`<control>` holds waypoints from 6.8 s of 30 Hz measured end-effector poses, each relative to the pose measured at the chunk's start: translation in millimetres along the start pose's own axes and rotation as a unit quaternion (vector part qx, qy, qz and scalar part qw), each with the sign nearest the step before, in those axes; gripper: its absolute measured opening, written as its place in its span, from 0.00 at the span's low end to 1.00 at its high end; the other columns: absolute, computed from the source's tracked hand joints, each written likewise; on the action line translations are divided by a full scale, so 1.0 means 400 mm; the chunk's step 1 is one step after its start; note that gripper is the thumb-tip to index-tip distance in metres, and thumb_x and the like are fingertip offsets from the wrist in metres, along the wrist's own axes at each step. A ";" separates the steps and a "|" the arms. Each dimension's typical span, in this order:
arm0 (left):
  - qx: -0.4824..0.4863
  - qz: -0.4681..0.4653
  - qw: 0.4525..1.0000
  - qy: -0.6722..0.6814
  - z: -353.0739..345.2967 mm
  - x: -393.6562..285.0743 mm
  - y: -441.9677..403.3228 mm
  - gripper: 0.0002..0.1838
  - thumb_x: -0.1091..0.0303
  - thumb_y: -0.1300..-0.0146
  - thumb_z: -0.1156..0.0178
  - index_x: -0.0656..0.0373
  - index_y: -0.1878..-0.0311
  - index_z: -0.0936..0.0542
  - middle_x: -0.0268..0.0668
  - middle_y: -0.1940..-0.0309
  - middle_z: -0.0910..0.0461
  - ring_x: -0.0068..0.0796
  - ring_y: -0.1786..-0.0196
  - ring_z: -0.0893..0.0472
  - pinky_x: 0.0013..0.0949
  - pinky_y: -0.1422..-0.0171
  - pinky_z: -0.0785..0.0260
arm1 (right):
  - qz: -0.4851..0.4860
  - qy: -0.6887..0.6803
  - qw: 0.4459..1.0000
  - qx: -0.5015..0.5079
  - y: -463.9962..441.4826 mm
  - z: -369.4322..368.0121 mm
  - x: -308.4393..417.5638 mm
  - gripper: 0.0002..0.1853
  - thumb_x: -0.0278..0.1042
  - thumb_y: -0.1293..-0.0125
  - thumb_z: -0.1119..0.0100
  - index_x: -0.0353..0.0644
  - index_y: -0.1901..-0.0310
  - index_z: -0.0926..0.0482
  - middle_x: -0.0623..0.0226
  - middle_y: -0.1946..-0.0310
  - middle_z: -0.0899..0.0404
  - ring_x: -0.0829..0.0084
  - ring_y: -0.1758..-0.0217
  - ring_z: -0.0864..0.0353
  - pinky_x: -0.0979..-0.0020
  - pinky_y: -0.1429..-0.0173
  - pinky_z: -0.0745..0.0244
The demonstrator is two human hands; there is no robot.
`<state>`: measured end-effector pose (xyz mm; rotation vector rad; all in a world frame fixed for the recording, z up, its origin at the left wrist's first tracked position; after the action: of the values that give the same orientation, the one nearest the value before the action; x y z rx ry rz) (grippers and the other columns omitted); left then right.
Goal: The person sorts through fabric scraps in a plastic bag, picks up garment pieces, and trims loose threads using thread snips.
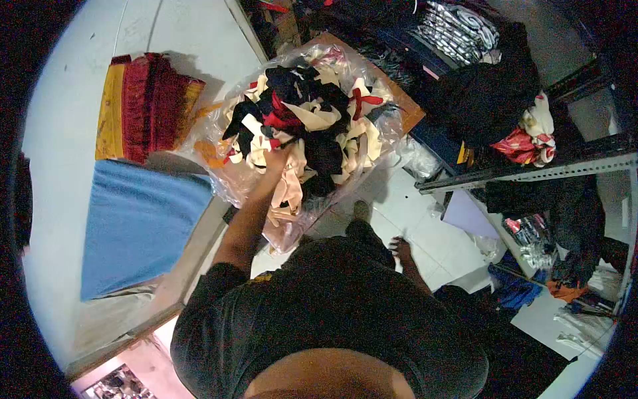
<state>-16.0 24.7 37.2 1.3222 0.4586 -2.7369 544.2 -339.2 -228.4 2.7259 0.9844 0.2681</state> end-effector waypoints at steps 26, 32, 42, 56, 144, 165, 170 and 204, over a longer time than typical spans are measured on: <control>-0.079 0.179 0.854 0.481 0.586 -0.536 -0.189 0.16 0.67 0.33 0.50 0.63 0.47 0.22 0.39 0.58 0.15 0.32 0.60 0.14 0.36 0.56 0.19 | -0.078 0.420 0.810 -0.402 -0.153 -0.411 0.054 0.23 0.57 0.30 0.50 0.51 0.45 0.21 0.69 0.57 0.14 0.70 0.59 0.14 0.65 0.63 0.25; 0.041 0.161 0.986 -0.022 0.407 -0.325 -0.099 0.36 0.60 0.43 0.33 0.67 0.37 0.39 0.64 0.52 0.20 0.55 0.47 0.18 0.47 0.44 0.26 | -0.134 0.427 0.806 -0.388 -0.140 -0.367 0.128 0.23 0.56 0.29 0.52 0.52 0.43 0.22 0.69 0.54 0.15 0.68 0.56 0.15 0.57 0.52 0.27; 0.331 -0.028 0.931 -0.148 0.262 -0.418 0.112 0.21 0.52 0.39 0.33 0.56 0.49 0.18 0.51 0.57 0.17 0.48 0.55 0.17 0.45 0.49 0.26 | -0.135 0.436 0.824 -0.334 -0.106 -0.278 0.139 0.20 0.54 0.31 0.48 0.52 0.46 0.20 0.71 0.60 0.15 0.72 0.64 0.20 0.60 0.54 0.27; 0.075 0.150 0.939 -0.300 0.129 -0.106 -0.130 0.50 0.35 0.42 0.38 0.50 0.23 0.42 0.48 0.44 0.23 0.53 0.44 0.21 0.53 0.43 0.27 | -0.112 0.363 0.888 -0.261 -0.076 -0.308 0.190 0.23 0.55 0.27 0.51 0.51 0.40 0.24 0.62 0.50 0.16 0.58 0.49 0.17 0.53 0.58 0.24; -0.057 -0.035 0.992 -0.108 0.736 -0.389 0.255 0.17 0.86 0.50 0.48 0.66 0.55 0.21 0.48 0.62 0.22 0.49 0.55 0.21 0.38 0.44 0.31 | 0.386 0.039 0.890 0.241 -0.520 -1.551 0.536 0.24 0.43 0.25 0.60 0.35 0.39 0.25 0.52 0.40 0.23 0.53 0.37 0.25 0.49 0.28 0.34; 0.162 -0.143 0.976 -0.019 0.486 -0.537 0.212 0.56 0.68 0.56 0.23 0.69 0.26 0.46 0.60 0.25 0.47 0.56 0.23 0.46 0.48 0.21 0.49 | 0.453 0.204 0.860 -0.120 -0.549 -1.617 0.091 0.15 0.43 0.26 0.52 0.49 0.72 0.32 0.76 0.80 0.34 0.80 0.78 0.36 0.75 0.70 0.40; 0.418 -0.014 0.908 0.015 0.329 -0.642 0.279 0.34 0.63 0.41 0.34 0.68 0.34 0.31 0.60 0.42 0.24 0.59 0.37 0.25 0.46 0.34 0.33 | 0.298 0.273 0.910 -0.093 -0.622 -1.738 -0.148 0.17 0.43 0.23 0.55 0.49 0.71 0.38 0.78 0.80 0.46 0.81 0.77 0.48 0.75 0.69 0.50; 0.112 0.055 0.949 0.290 0.463 -0.697 0.269 0.16 0.67 0.22 0.52 0.67 0.67 0.28 0.25 0.78 0.37 0.14 0.69 0.40 0.27 0.69 0.45 | 0.177 0.712 0.678 -0.047 -0.509 -1.694 -0.141 0.14 0.33 0.34 0.33 0.39 0.50 0.21 0.82 0.75 0.32 0.89 0.73 0.42 0.82 0.68 0.44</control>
<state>39.5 -151.2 336.3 2.1441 0.0882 -2.3216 210.6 -119.7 358.5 2.1334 0.4864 2.6150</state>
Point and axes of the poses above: each hand's wrist, its own y-axis away from the middle knuckle, its own z-axis out of the back of the hand, x = y × z, the point moved 1 cm from there along -y, towards the middle knuckle
